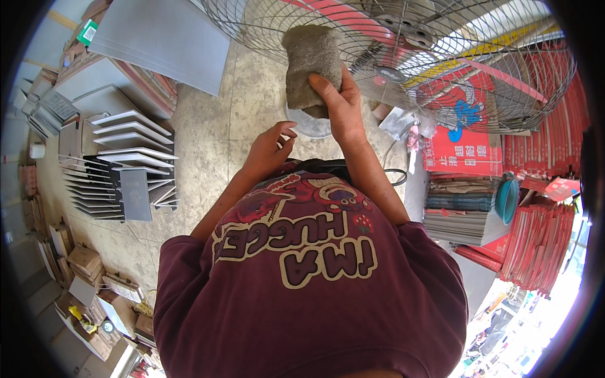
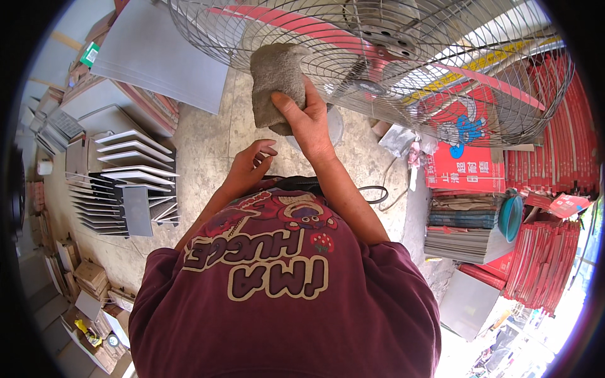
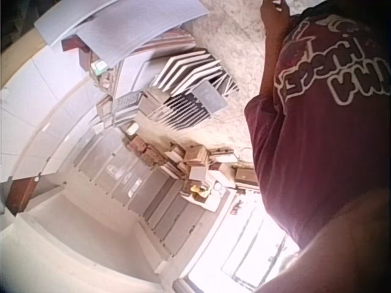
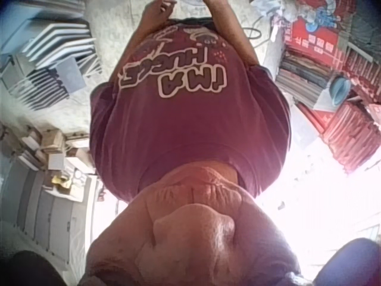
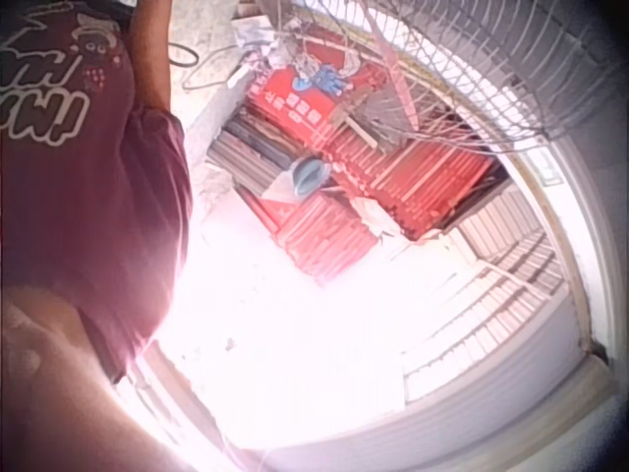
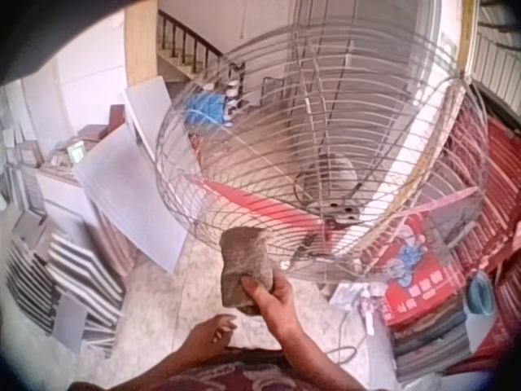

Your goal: The person cleans a large industrial fan with a cloth, wiping the metal cage wires and then the base.

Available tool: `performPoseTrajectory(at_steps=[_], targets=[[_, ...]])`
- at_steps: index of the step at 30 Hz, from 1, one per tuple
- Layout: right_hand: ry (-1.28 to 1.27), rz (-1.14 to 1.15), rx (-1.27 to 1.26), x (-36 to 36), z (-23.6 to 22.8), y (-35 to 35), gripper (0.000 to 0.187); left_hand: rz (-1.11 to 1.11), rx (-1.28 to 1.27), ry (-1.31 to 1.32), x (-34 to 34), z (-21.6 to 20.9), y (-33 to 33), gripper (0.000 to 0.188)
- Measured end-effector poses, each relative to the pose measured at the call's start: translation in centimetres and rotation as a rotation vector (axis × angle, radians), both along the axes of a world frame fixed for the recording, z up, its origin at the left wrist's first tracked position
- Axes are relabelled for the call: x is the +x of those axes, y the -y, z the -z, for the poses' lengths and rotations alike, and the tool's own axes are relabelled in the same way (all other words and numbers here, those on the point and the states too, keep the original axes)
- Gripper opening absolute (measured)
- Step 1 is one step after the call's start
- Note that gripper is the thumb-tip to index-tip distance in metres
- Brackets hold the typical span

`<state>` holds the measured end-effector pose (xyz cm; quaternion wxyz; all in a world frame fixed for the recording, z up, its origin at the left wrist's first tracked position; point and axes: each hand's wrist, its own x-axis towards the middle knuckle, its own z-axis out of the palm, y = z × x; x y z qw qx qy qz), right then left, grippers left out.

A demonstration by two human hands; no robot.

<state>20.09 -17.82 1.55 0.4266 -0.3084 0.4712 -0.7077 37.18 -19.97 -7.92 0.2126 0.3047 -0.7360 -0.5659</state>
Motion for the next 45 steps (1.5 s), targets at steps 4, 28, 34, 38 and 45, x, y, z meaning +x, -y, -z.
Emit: performPoseTrajectory(at_steps=[4,28,34,38,45], targets=[[0.160,0.124,0.156,-1.5,4.5,1.2,0.034,-0.013,0.005,0.043,0.4,-0.7,0.0,0.034],[0.510,0.165,0.453,-3.3,13.3,3.2,0.038,-0.036,-0.050,0.029,2.3,0.1,0.8,0.034],[0.254,0.151,0.356,-0.8,8.2,3.7,0.036,-0.055,-0.037,0.053,2.9,0.1,0.8,0.035],[-0.033,0.026,0.036,3.4,0.5,4.0,0.036,-0.043,-0.026,0.050,3.2,0.2,0.7,0.035],[0.161,0.073,0.189,1.1,7.2,5.9,0.034,-0.042,-0.032,0.065,3.3,0.6,1.0,0.036]])
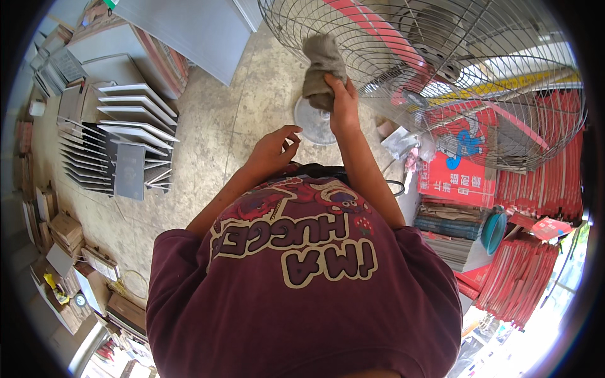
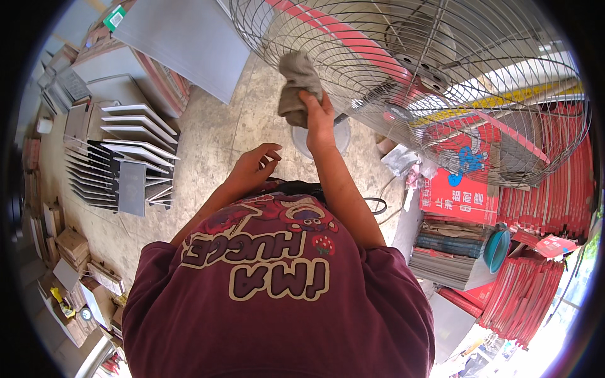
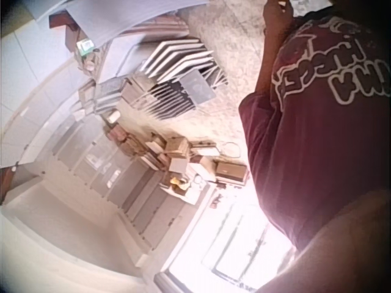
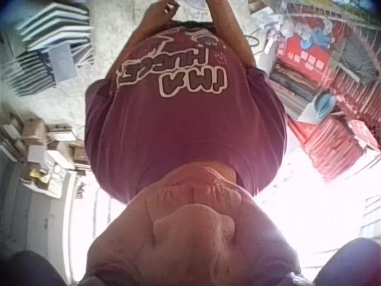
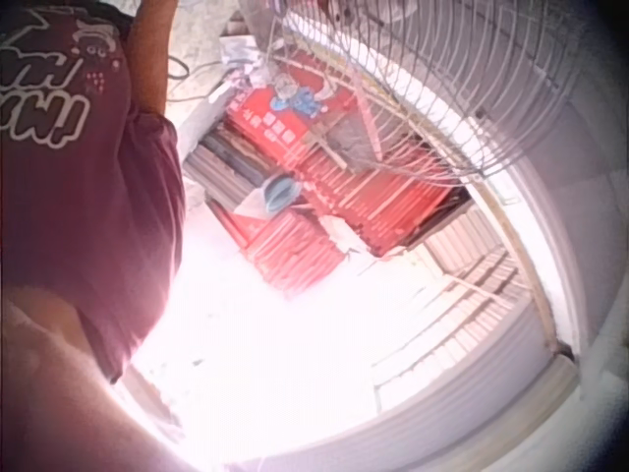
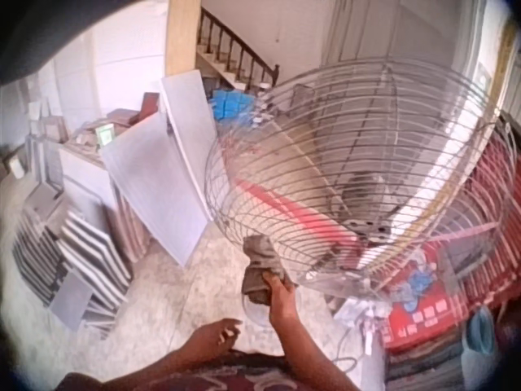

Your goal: The person cleans a large industrial fan with a cloth, wiping the metal cage wires and then the base.

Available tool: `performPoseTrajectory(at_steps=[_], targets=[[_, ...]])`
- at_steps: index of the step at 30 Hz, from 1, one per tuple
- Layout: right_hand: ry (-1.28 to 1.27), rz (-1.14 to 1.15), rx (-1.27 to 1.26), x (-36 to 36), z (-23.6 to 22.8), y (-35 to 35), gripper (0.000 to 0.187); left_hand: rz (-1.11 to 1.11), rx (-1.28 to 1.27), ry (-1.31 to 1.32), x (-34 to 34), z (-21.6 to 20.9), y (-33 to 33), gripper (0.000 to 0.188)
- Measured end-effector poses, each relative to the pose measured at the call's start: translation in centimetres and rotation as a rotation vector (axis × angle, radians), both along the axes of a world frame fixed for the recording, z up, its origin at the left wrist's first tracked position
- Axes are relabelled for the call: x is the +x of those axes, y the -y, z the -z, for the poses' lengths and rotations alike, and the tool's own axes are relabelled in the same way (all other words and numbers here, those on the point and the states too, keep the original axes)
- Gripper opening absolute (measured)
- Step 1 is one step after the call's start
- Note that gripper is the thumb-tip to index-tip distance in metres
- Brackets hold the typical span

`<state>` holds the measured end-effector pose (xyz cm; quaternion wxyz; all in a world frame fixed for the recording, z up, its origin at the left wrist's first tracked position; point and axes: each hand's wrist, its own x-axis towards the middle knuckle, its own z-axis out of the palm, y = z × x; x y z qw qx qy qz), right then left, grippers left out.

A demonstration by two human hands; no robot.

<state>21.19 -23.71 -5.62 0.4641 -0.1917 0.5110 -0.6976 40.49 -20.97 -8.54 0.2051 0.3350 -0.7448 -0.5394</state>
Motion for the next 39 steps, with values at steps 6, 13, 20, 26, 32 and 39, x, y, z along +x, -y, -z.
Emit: performPoseTrajectory(at_steps=[6,13,20,26,32,39], targets=[[0.203,0.080,0.404,-2.2,5.9,0.0,0.034,-0.003,-0.009,0.001,0.5,-0.2,0.3,0.035],[-0.205,-0.056,-0.095,3.2,-4.7,0.9,0.034,-0.022,0.017,0.034,1.1,0.0,0.5,0.036],[-0.179,-0.124,-0.094,3.5,-2.4,2.4,0.037,-0.020,0.010,0.027,1.5,0.3,0.9,0.036],[0.052,0.007,0.334,-0.7,7.7,2.6,0.031,-0.052,0.020,0.038,2.3,-0.1,1.1,0.031],[-0.175,0.022,0.281,1.1,5.3,3.0,0.038,-0.055,0.041,0.047,3.0,0.7,1.4,0.035],[-0.447,-0.234,-0.308,7.0,-8.3,3.0,0.041,-0.058,0.050,0.024,3.5,0.9,1.9,0.036]])
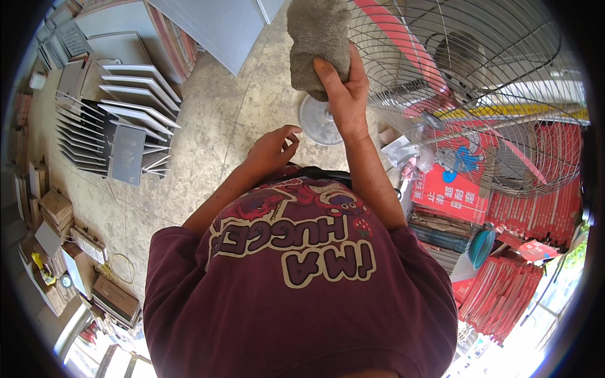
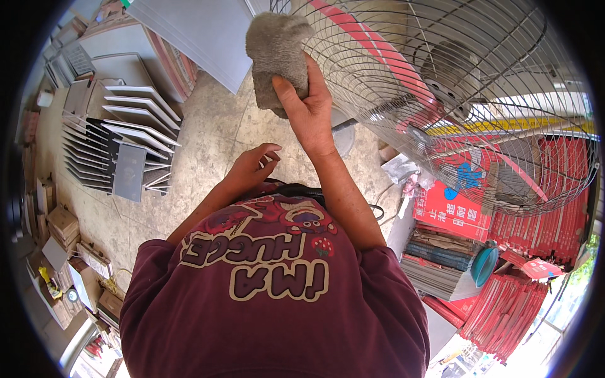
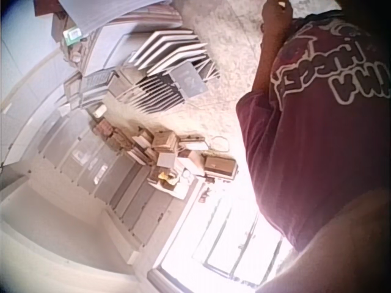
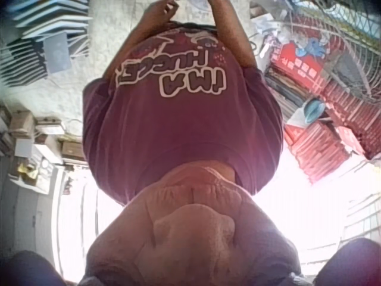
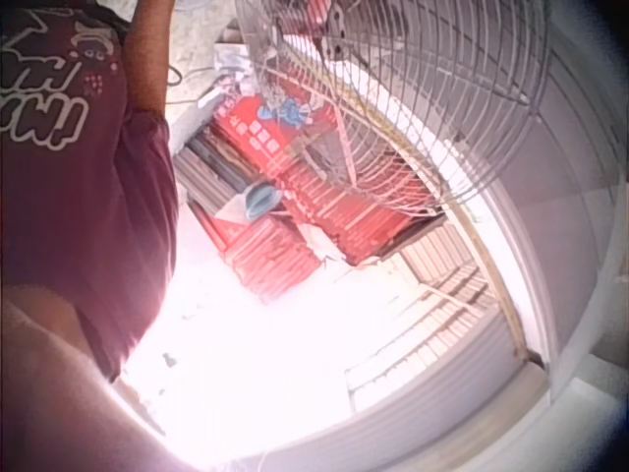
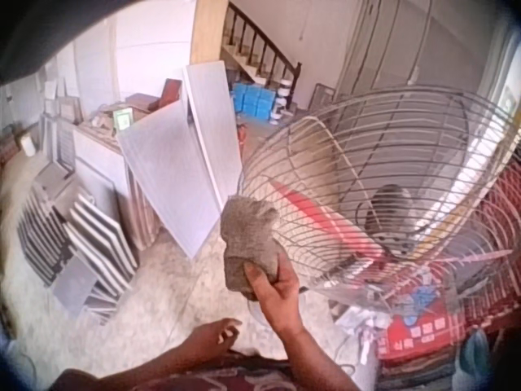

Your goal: The person cleans a large industrial fan with a cloth, wiping the metal cage wires and then the base.

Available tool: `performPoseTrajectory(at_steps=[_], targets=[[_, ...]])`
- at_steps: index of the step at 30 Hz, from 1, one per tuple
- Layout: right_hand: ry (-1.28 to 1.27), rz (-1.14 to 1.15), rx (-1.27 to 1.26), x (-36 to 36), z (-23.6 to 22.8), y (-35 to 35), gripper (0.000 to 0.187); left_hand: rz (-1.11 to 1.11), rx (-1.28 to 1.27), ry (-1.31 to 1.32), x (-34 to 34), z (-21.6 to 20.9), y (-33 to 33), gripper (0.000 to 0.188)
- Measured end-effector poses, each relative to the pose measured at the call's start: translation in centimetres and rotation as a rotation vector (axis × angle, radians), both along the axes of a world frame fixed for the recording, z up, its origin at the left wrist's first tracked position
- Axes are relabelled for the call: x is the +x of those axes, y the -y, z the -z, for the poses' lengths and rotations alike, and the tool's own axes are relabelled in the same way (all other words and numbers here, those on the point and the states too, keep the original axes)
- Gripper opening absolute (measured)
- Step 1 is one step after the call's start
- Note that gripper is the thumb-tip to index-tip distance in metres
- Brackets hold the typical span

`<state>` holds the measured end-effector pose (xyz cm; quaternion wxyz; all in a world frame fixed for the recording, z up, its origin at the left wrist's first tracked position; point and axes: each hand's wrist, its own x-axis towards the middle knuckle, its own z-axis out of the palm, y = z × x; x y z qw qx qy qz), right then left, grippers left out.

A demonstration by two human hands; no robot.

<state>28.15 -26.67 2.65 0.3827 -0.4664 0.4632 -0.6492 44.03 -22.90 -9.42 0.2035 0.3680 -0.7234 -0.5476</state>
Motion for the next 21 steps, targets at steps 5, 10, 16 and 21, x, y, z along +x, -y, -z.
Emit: performPoseTrajectory(at_steps=[5,10,16,21], targets=[[0.341,0.128,0.312,-1.8,5.9,2.6,0.041,-0.012,0.012,0.007,0.6,-0.1,0.4,0.036],[0.548,0.360,0.713,-4.8,15.8,2.2,0.031,-0.031,0.013,0.047,1.6,0.1,0.6,0.034],[0.256,0.371,0.597,-2.6,12.5,2.5,0.044,-0.033,0.014,0.039,2.4,0.6,0.9,0.035],[0.053,0.099,0.141,1.9,2.2,3.0,0.041,-0.023,0.040,0.033,2.7,0.5,1.2,0.036]])
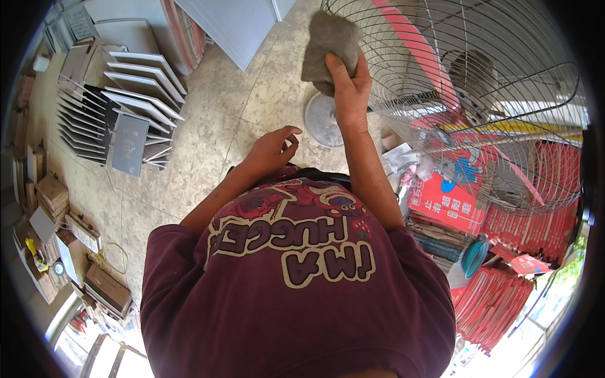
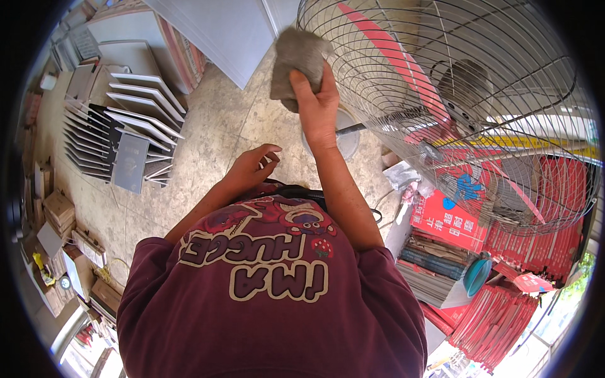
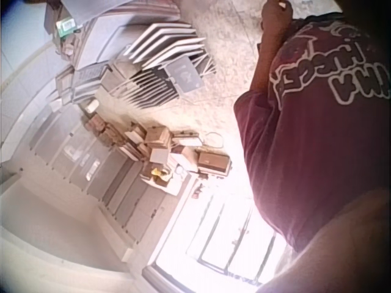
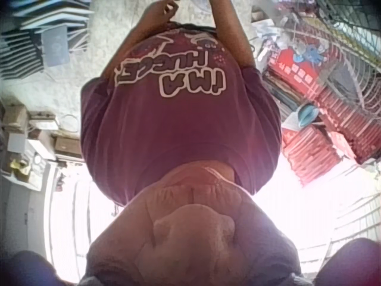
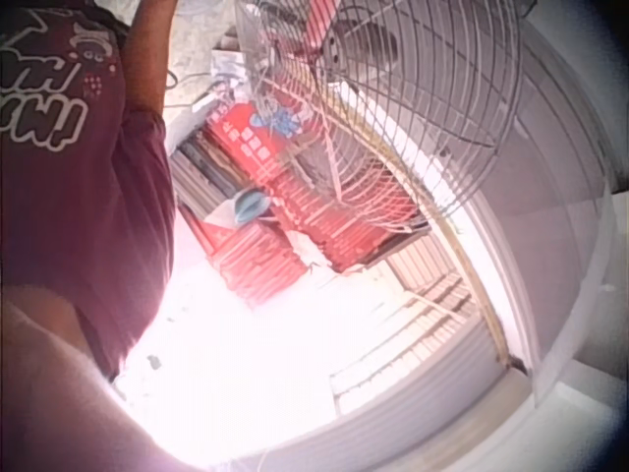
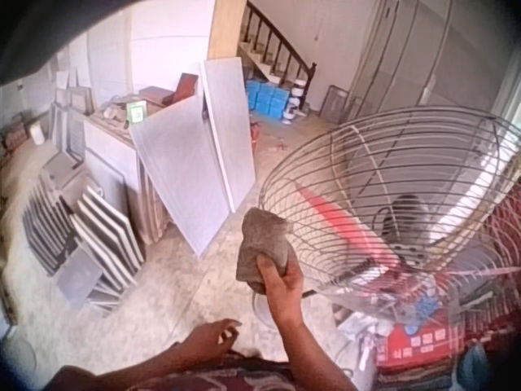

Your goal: The person cleans a large industrial fan with a cloth, wiping the metal cage wires and then the base.

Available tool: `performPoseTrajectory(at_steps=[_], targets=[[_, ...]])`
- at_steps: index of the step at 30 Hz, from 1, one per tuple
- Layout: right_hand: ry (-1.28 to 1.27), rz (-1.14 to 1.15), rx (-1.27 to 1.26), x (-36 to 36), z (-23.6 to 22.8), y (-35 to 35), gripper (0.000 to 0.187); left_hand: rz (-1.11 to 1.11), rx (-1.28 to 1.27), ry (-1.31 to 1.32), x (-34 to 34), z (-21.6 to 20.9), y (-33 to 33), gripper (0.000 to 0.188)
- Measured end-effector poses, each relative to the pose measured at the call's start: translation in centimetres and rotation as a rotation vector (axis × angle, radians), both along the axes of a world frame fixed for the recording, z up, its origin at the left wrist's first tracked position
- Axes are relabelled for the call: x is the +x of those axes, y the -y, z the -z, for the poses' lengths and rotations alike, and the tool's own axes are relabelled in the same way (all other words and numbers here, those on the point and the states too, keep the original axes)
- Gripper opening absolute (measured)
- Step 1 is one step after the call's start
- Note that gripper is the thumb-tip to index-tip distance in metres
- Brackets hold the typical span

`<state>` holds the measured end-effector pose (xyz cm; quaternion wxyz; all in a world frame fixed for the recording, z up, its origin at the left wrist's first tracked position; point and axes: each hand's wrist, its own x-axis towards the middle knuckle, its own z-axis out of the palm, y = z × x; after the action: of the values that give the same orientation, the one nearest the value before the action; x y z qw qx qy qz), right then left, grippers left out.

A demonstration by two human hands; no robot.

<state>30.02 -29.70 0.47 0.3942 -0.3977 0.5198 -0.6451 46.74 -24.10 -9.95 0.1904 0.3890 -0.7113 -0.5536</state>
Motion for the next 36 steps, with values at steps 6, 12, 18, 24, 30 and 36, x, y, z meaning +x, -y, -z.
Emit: performPoseTrajectory(at_steps=[6,12,18,24,30,36], targets=[[0.175,-0.071,0.024,0.9,0.0,2.1,0.038,-0.004,-0.006,0.012,0.3,0.1,0.2,0.035],[0.510,0.139,0.466,-3.0,12.3,3.9,0.036,-0.032,-0.001,0.014,1.2,0.4,0.3,0.033],[0.383,0.242,0.588,-3.1,14.3,2.5,0.039,-0.023,0.014,0.045,1.9,0.8,0.5,0.036],[-0.006,0.024,0.074,1.4,4.6,4.8,0.045,-0.012,0.039,0.044,1.7,0.9,0.7,0.036],[-0.038,-0.132,-0.072,2.5,2.6,5.7,0.041,0.011,0.019,0.053,1.6,0.7,0.9,0.035],[0.114,0.197,0.240,-0.7,12.5,6.5,0.042,0.001,0.032,0.048,1.9,1.2,0.7,0.034]])
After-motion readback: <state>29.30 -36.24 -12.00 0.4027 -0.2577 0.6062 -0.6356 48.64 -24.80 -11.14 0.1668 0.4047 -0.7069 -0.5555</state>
